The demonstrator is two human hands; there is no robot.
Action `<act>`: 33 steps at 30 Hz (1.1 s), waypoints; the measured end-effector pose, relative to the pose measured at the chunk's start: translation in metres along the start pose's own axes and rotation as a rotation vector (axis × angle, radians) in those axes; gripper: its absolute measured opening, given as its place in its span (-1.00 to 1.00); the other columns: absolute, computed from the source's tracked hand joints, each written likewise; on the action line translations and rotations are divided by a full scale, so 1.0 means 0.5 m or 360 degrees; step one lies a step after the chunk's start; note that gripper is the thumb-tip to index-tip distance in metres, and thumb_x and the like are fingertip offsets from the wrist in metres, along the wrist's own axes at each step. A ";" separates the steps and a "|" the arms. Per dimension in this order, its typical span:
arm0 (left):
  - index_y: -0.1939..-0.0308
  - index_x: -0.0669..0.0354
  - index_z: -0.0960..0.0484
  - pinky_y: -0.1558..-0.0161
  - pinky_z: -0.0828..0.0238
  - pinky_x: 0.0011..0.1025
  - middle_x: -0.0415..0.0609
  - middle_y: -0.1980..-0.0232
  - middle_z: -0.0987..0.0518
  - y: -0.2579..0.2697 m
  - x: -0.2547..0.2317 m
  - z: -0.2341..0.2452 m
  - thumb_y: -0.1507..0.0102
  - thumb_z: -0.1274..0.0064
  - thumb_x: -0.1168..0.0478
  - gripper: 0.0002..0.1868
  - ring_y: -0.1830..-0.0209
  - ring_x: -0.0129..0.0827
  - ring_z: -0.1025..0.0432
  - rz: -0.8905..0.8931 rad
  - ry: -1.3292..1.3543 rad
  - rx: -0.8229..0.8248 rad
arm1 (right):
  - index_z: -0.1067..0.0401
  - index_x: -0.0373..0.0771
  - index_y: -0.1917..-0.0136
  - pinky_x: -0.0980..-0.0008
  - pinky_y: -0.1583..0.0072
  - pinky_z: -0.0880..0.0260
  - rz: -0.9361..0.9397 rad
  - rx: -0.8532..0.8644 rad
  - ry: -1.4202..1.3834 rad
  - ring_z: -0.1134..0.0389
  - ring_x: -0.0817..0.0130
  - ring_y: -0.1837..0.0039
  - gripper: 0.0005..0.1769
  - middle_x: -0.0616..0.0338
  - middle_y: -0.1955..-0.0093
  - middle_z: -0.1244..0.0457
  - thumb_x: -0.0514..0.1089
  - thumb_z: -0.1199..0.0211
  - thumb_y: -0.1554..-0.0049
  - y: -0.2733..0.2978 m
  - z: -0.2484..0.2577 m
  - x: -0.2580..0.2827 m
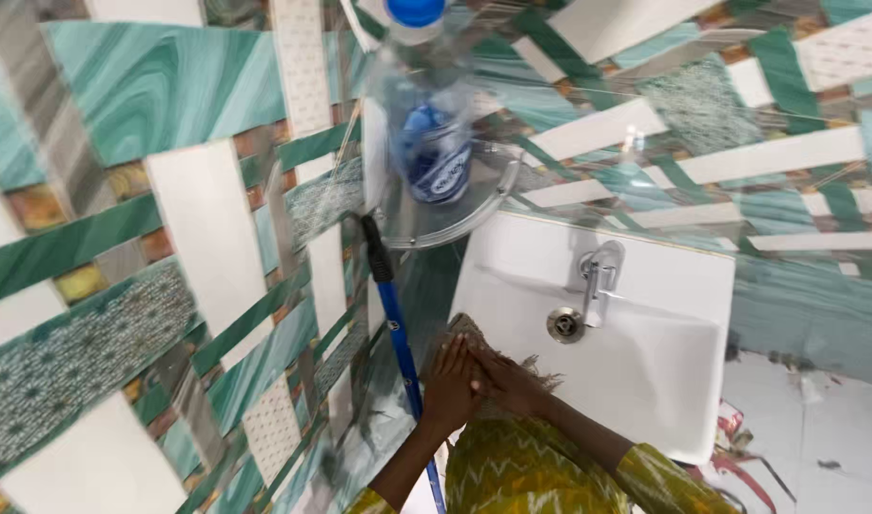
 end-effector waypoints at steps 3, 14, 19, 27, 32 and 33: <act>-0.60 0.29 -0.05 -0.60 0.31 0.03 0.14 -0.72 0.03 0.042 0.007 0.050 -0.44 0.34 -0.06 -0.26 -0.73 0.02 0.26 0.0187 -0.0039 -0.0219 | 0.40 -0.23 -0.70 0.11 -0.63 0.31 0.0090 0.0002 0.0082 0.25 0.10 -0.72 0.01 -0.08 -0.73 0.26 0.39 0.13 -0.29 -0.013 0.006 0.057; -0.56 0.26 -0.09 -0.27 -0.22 -0.13 0.18 -0.46 -0.27 -0.088 0.147 -0.008 -0.41 0.15 0.06 -0.31 -0.37 0.00 -0.19 0.0662 0.0611 -0.0462 | 0.09 -0.26 -0.68 -0.07 -0.64 0.52 0.0460 -0.0640 0.0712 0.32 0.08 -0.76 -0.27 0.04 -0.75 0.17 0.15 0.22 -0.39 -0.157 0.072 0.111; -0.40 0.29 -0.26 0.16 -0.51 -0.07 0.27 -0.07 -0.61 -0.246 0.201 -0.031 -0.31 0.08 0.05 -0.37 0.08 0.12 -0.54 0.0639 0.0757 -0.0632 | -0.19 -0.17 -0.54 -0.04 -0.63 0.42 0.0295 -0.0671 0.0714 0.18 0.10 -0.71 -0.34 0.09 -0.61 -0.04 0.21 0.14 -0.32 -0.227 0.214 0.079; -0.32 0.28 -0.38 0.00 -0.36 0.04 0.30 -0.12 -0.54 -0.388 0.207 0.011 -0.34 0.15 0.04 -0.46 -0.03 0.22 -0.44 0.0530 0.0568 -0.0692 | -0.31 -0.20 -0.45 -0.24 -0.59 0.35 0.0044 -0.0864 0.1221 0.01 0.04 -0.61 -0.36 0.00 -0.48 -0.19 0.24 0.12 -0.32 -0.288 0.312 0.042; -0.38 0.28 -0.39 -0.18 -0.26 0.07 0.29 -0.28 -0.45 -0.442 0.148 0.105 -0.35 0.19 0.05 -0.42 -0.20 0.23 -0.36 0.0254 0.0349 -0.0793 | -0.28 -0.27 -0.49 -0.23 -0.62 0.33 -0.0053 -0.1222 0.1210 0.01 0.08 -0.65 -0.30 -0.09 -0.53 -0.16 0.27 0.15 -0.36 -0.241 0.367 0.016; -0.39 0.28 -0.40 -0.22 -0.24 0.08 0.28 -0.31 -0.44 -0.443 0.129 0.119 -0.35 0.20 0.05 -0.41 -0.24 0.23 -0.34 0.0195 0.0318 -0.0811 | -0.26 -0.29 -0.48 -0.21 -0.59 0.29 -0.0057 -0.1258 0.1252 0.01 0.06 -0.64 -0.30 -0.10 -0.53 -0.15 0.25 0.14 -0.34 -0.228 0.369 0.016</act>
Point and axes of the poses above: each hand's wrist, its own y-axis away from the middle knuckle, its own z-axis out of the back of the hand, x = y × z, the point moved 9 cm from there along -y, towards the middle knuckle
